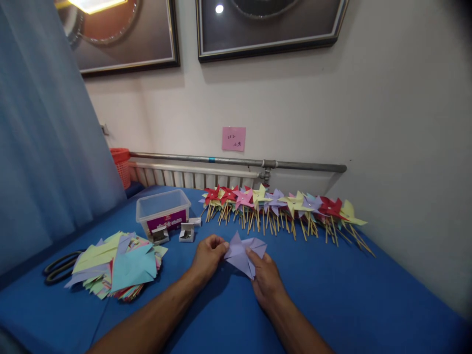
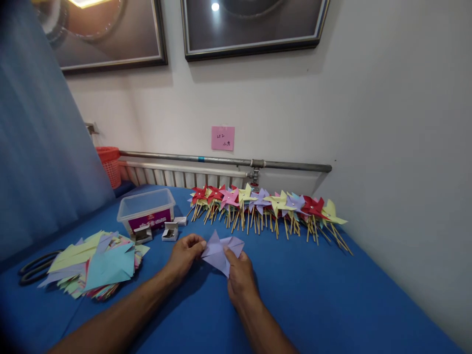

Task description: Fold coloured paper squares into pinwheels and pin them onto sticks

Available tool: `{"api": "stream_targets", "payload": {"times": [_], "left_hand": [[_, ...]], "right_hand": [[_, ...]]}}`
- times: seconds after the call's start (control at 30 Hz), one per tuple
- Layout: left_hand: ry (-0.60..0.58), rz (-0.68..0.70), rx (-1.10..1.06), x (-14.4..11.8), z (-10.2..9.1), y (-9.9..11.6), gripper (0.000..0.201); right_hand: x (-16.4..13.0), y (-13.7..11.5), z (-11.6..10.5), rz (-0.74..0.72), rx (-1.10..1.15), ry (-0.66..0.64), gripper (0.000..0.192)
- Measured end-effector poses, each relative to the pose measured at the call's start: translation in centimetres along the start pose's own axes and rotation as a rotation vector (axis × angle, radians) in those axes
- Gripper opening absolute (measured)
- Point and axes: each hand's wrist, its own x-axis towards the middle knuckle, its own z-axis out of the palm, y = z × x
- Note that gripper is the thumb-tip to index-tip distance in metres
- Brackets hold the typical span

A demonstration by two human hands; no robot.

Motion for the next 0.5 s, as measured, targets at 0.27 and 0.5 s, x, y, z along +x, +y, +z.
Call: {"api": "stream_targets", "payload": {"times": [0.27, 0.5], "left_hand": [[-0.077, -0.132, -0.007, -1.7, 1.7, -0.6, 0.038], [0.002, -0.022, 0.048, -1.5, 1.5, -1.6, 0.028]], "right_hand": [[1.0, -0.9, -0.6, -0.067, 0.072, 0.087, 0.037], [1.2, -0.7, -0.8, -0.075, 0.073, 0.086, 0.038]]}}
